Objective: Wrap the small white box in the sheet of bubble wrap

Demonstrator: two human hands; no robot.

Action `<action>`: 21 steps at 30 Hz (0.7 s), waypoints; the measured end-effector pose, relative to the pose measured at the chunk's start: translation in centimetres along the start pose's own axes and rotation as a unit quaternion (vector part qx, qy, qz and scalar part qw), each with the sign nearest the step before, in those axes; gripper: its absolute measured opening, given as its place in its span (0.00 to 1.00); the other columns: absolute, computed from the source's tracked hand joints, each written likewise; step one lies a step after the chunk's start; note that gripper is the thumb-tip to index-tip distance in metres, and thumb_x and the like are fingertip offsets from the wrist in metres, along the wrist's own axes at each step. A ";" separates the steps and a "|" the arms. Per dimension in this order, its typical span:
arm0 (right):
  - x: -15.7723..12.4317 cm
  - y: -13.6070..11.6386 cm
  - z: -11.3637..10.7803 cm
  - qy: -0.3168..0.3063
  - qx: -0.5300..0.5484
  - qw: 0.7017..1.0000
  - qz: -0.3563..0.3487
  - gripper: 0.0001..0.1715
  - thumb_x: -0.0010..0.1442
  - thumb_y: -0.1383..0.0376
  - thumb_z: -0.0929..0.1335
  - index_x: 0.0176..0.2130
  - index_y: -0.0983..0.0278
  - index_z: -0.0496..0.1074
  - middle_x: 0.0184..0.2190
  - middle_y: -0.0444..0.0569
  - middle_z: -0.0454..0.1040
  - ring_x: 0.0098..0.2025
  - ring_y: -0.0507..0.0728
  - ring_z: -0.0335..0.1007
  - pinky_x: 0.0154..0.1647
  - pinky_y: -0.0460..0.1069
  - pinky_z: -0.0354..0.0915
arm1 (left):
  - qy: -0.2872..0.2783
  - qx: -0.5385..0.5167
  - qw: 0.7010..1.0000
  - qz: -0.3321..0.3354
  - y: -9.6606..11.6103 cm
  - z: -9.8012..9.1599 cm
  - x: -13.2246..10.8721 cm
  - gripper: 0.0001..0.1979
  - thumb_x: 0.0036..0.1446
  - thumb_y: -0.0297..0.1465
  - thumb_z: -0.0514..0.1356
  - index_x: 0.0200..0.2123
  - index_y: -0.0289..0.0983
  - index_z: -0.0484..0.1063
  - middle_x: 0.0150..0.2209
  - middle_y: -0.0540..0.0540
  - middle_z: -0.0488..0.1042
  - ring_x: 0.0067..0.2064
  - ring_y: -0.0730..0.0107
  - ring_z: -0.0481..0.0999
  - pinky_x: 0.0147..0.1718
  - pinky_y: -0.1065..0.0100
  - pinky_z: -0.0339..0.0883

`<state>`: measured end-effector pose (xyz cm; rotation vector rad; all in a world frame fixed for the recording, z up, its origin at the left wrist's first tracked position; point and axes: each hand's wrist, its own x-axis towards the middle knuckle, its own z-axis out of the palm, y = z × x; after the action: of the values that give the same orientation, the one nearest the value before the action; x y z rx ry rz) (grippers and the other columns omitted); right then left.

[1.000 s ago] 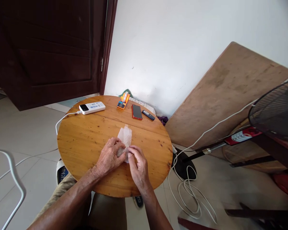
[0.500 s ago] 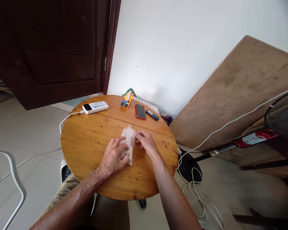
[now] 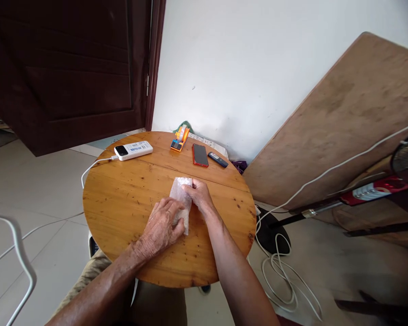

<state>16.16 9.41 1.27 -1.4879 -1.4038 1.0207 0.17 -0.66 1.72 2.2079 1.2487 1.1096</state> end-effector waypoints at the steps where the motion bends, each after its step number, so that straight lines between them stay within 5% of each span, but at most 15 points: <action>1: -0.1 0.0 0.1 0.006 0.008 1.000 -0.007 0.12 0.43 0.57 0.69 0.23 0.62 0.64 0.18 0.36 0.59 0.22 0.48 0.52 0.20 0.43 0.49 | -0.004 0.003 1.000 -0.007 0.0 0.0 0.0 0.14 0.52 0.24 0.56 0.43 0.38 0.71 0.45 0.42 0.76 0.49 0.55 0.70 0.48 0.55 0.64; 13: -5.9 -4.6 -1.8 -0.045 0.041 0.992 -0.111 0.12 0.53 0.58 0.70 0.31 0.63 0.68 0.24 0.39 0.65 0.27 0.50 0.59 0.28 0.44 0.57 | 0.042 0.051 0.997 -0.029 -0.4 0.3 -0.4 0.11 0.52 0.29 0.58 0.41 0.38 0.73 0.45 0.41 0.75 0.47 0.53 0.69 0.49 0.53 0.64; 21: -11.5 -5.1 -1.1 -0.031 -0.118 0.966 -0.228 0.04 0.59 0.68 0.65 0.33 0.62 0.70 0.33 0.45 0.75 0.36 0.54 0.71 0.40 0.47 0.64 | 0.091 -0.023 0.989 -0.113 -1.0 1.0 -0.6 0.30 0.49 0.31 0.61 0.57 0.35 0.62 0.51 0.38 0.69 0.53 0.52 0.70 0.52 0.52 0.67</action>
<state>15.01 -1.91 6.64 -1.2132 -1.8544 0.6308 0.20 -0.56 0.21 1.9086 1.4898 1.2560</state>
